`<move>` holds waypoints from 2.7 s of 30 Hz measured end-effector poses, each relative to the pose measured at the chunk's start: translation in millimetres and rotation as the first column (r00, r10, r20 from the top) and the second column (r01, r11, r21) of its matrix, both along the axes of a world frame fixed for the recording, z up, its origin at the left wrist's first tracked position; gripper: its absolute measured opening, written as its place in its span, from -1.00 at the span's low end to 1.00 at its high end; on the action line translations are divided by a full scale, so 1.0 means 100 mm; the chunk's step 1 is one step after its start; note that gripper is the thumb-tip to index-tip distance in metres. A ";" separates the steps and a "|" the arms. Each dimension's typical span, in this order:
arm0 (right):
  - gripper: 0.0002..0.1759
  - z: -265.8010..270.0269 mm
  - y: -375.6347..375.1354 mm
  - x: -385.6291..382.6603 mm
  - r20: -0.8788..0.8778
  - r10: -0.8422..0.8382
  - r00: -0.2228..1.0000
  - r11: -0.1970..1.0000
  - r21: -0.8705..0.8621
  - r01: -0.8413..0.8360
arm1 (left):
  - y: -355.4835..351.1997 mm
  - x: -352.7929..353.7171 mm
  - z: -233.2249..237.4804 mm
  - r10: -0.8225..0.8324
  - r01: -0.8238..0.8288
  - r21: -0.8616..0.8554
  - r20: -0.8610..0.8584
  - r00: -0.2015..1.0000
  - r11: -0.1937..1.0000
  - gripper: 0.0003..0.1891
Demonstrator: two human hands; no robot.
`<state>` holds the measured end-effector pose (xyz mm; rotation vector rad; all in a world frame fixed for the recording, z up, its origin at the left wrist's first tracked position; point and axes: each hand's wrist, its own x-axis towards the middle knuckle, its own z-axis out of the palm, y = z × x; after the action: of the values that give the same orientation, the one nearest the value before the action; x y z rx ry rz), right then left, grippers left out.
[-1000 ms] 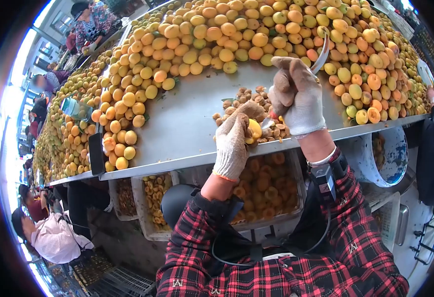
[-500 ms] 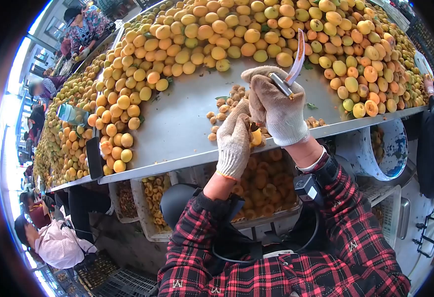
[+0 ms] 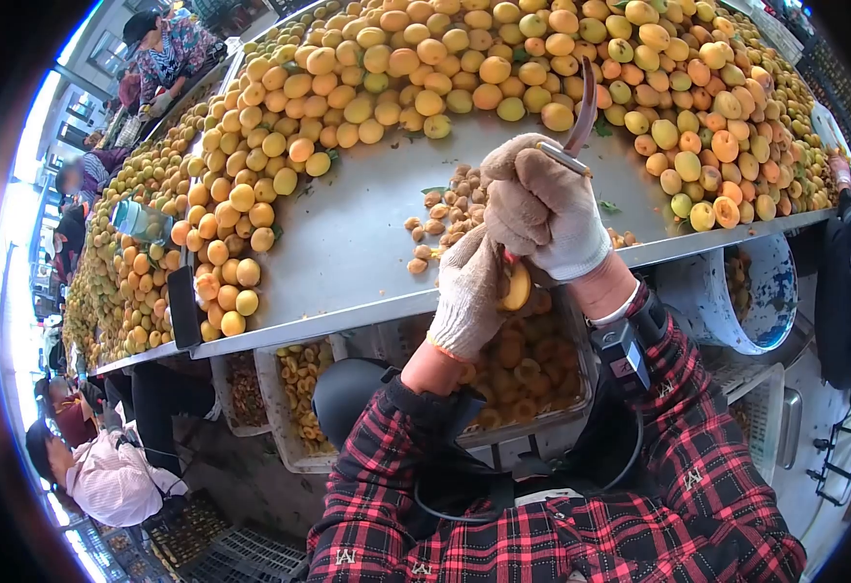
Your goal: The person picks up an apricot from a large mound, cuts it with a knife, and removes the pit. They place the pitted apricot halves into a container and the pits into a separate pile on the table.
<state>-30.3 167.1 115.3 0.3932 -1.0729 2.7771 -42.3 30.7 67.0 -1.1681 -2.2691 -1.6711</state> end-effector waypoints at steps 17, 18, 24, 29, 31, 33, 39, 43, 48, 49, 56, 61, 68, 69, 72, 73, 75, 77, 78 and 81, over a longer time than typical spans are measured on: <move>-0.57 -0.04 0.21 -0.17 0.068 -0.278 0.958 0.942 -0.178 0.286 | 0.07 -0.12 0.19 -0.380 -0.387 0.434 0.901 0.210 0.814 -0.68; -0.58 0.03 0.25 -0.14 0.098 -0.406 0.909 0.912 -0.017 0.409 | 0.08 -0.15 0.21 -0.297 -0.453 0.381 0.922 0.247 0.806 -0.68; -0.67 -0.16 -0.04 -0.05 -0.382 -0.226 0.896 0.256 0.864 0.433 | 0.01 -0.38 -0.14 -0.196 -0.445 0.440 0.847 0.494 0.780 -0.69; -0.67 -0.08 -0.06 0.01 -0.338 -0.218 0.916 -0.009 0.939 0.344 | -0.04 -0.31 -0.04 -0.265 -0.409 0.491 0.827 0.496 0.769 -0.66; -0.71 -0.17 -0.03 0.00 -0.348 -0.292 0.891 0.039 0.926 0.375 | -0.04 -0.29 -0.05 -0.233 -0.384 0.463 0.827 0.511 0.799 -0.64; -0.75 -0.22 0.02 -0.04 -0.363 -0.360 0.859 0.078 0.906 0.416 | -0.05 -0.31 -0.02 0.012 -0.287 0.293 0.682 0.732 0.912 -0.62; -0.73 -0.16 0.35 -0.07 -0.176 -0.604 0.777 -0.053 0.982 0.182 | -0.30 -0.25 0.47 -0.132 0.192 -0.041 0.589 0.798 0.980 -0.63; -0.62 -0.22 0.44 -0.03 -0.138 -0.550 0.824 -0.130 0.988 0.079 | -0.27 -0.17 0.59 -0.079 0.213 -0.167 0.580 0.811 0.963 -0.65; -0.67 -0.10 0.45 0.08 -0.011 -0.575 0.818 -0.036 0.999 -0.012 | -0.33 -0.45 0.10 0.033 0.011 -0.073 0.573 0.819 0.997 -0.64; -0.68 -0.11 0.47 0.09 -0.006 -0.584 0.811 -0.025 1.000 -0.011 | -0.24 -0.42 0.08 0.015 -0.005 -0.019 0.549 0.836 1.000 -0.63; -0.73 -0.05 0.62 0.21 0.014 -0.511 0.859 -0.093 0.993 -0.072 | -0.15 -0.42 -0.23 0.024 0.035 -0.089 0.586 0.810 0.995 -0.62; -0.76 -0.07 0.67 0.21 -0.018 -0.522 0.853 -0.154 0.985 -0.073 | 0.06 -0.02 0.28 0.060 0.069 -0.200 0.576 0.816 0.977 -0.64; -0.63 -0.07 0.74 0.20 -0.015 -0.493 0.870 -0.188 0.978 -0.090 | 0.01 -0.12 0.15 0.062 0.068 -0.200 0.581 0.811 0.977 -0.61; -0.65 -0.06 0.74 0.20 -0.050 -0.453 0.890 -0.230 0.971 -0.063 | 0.02 -0.11 0.18 0.058 0.074 -0.202 0.579 0.813 0.977 -0.60; -0.66 -0.08 0.77 0.21 -0.101 -0.427 0.899 -0.216 0.976 0.007 | 0.02 -0.21 0.34 0.090 0.098 -0.260 0.628 0.773 0.961 -0.58; -0.67 -0.09 0.76 0.22 -0.104 -0.455 0.884 -0.152 0.988 0.037 | 0.02 -0.32 0.36 0.124 0.139 -0.319 0.680 0.722 0.937 -0.57; -0.68 -0.01 0.78 0.26 -0.083 -0.444 0.892 -0.147 0.989 0.019 | -0.11 -1.05 -0.05 0.029 0.135 -0.332 0.445 0.895 0.933 -0.55; -0.67 0.05 0.76 0.32 -0.079 -0.459 0.885 -0.138 0.990 0.017 | -0.06 -1.53 -0.07 -0.032 0.151 -0.346 0.327 0.945 0.926 -0.55; -0.67 0.06 0.76 0.33 -0.084 -0.449 0.890 -0.147 0.989 0.019 | 0.12 -1.61 0.09 -0.066 0.165 -0.380 0.260 0.963 0.910 -0.52; -0.66 0.10 0.77 0.34 -0.027 -0.495 0.868 -0.052 0.999 0.002 | 0.49 -2.01 0.14 -0.064 -0.006 -0.428 -0.147 0.987 0.904 -0.41</move>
<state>3.5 244.6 125.0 -0.2823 -2.7790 1.1303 -243.3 79.3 81.3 -1.3610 -2.5992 -1.0599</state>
